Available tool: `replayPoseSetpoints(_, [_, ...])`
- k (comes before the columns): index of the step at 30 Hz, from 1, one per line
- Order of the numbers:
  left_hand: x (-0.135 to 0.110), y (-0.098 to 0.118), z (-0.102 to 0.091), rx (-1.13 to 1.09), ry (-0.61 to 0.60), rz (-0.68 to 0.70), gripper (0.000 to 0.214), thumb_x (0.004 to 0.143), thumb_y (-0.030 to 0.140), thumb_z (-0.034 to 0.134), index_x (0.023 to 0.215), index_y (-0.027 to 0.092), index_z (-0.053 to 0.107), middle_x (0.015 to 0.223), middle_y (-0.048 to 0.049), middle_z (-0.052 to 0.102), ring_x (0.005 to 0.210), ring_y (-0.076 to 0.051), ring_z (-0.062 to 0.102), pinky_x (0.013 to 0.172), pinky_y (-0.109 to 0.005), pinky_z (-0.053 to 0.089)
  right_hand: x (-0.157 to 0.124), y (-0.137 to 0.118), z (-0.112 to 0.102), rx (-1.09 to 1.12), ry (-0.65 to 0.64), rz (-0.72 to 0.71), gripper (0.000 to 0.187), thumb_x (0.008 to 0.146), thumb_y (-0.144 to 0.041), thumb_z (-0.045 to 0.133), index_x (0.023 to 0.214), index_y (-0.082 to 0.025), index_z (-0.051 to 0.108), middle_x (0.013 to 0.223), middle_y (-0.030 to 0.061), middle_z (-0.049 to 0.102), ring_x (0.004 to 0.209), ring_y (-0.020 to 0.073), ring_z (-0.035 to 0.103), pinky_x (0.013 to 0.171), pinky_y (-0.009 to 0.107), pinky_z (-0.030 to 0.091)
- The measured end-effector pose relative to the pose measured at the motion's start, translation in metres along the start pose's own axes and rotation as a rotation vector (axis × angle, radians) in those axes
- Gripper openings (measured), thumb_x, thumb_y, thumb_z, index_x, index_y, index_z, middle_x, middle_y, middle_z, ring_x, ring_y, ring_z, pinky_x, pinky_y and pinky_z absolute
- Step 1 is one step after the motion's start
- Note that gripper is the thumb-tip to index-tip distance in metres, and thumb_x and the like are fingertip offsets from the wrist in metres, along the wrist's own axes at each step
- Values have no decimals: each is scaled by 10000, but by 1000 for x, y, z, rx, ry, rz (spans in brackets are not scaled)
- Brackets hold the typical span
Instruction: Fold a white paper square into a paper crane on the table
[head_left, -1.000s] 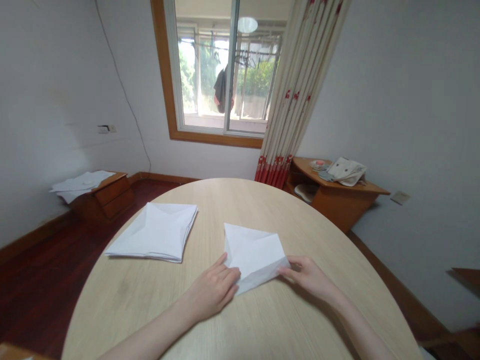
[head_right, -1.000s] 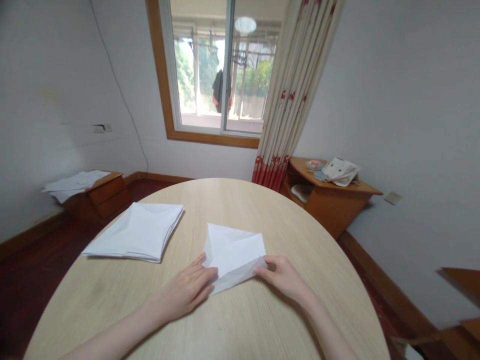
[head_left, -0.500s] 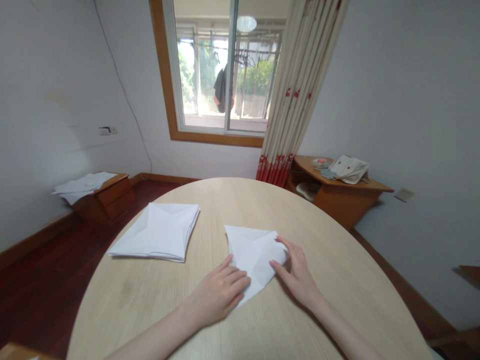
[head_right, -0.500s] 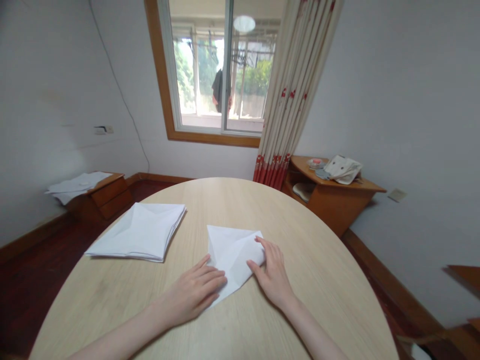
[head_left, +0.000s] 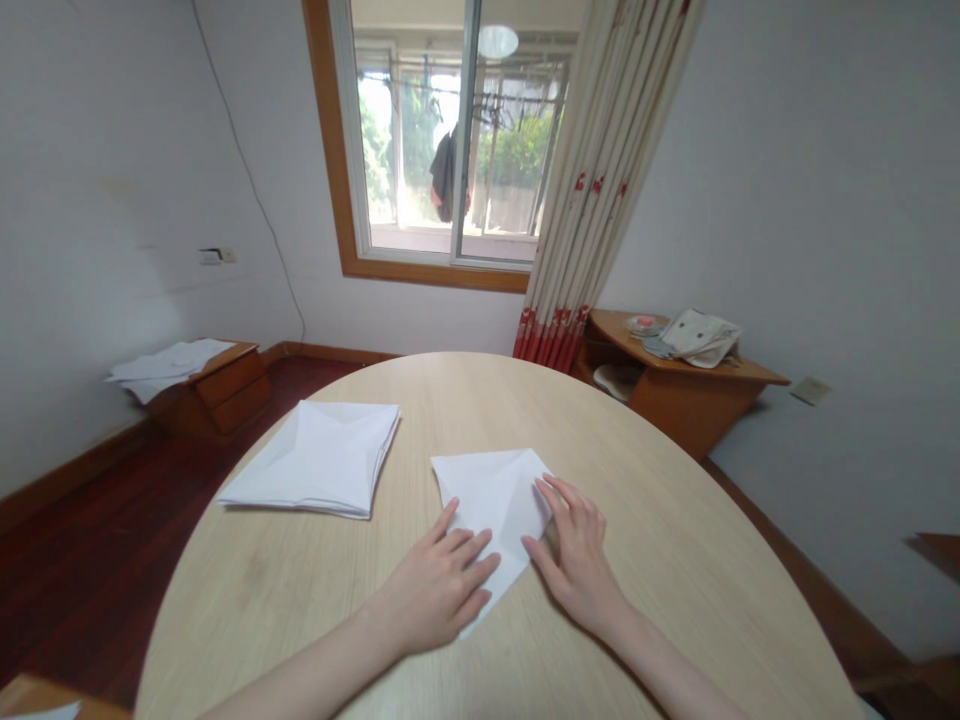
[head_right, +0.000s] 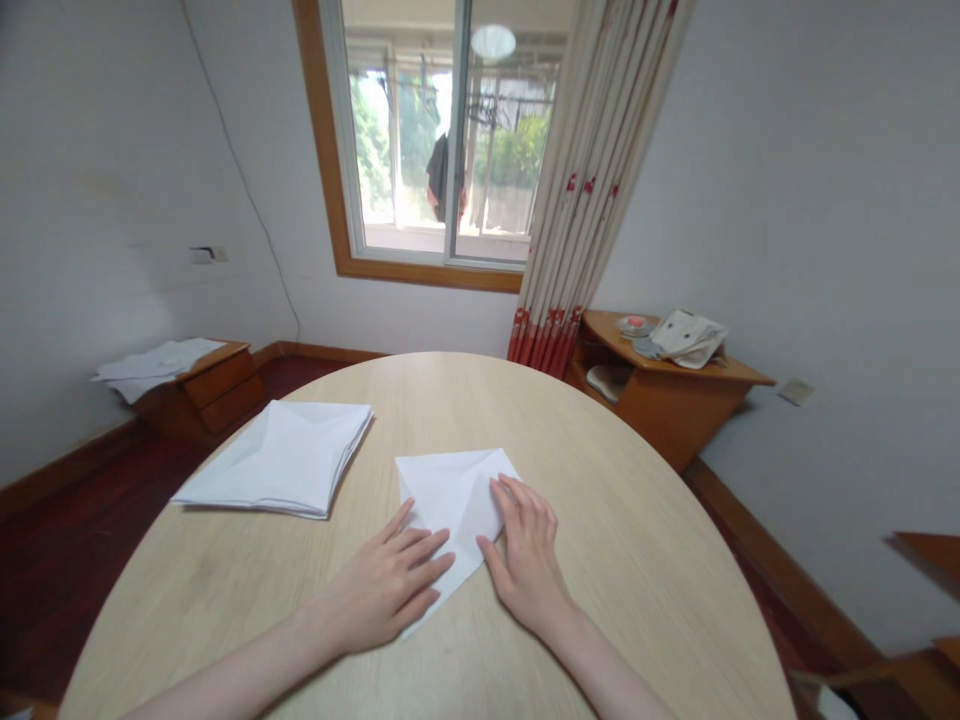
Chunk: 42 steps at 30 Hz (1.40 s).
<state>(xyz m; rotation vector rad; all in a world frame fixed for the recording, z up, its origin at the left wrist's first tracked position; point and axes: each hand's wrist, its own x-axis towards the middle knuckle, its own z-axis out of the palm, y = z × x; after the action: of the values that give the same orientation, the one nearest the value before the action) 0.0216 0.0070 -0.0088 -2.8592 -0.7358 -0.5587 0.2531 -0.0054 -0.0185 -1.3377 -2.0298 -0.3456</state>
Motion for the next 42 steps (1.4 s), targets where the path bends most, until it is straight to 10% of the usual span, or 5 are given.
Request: replayPoseSetpoints(42, [-1,12,4,-100,-69,-121,428,922,421,506,1250,160,594,1302,-135,599,1187,-310,549,1074,-523,366,-7,-4,14,-19,-164,42,630,945,-324,418,1490,-199,128,1374,184,460,1250,312,433,977,487,352])
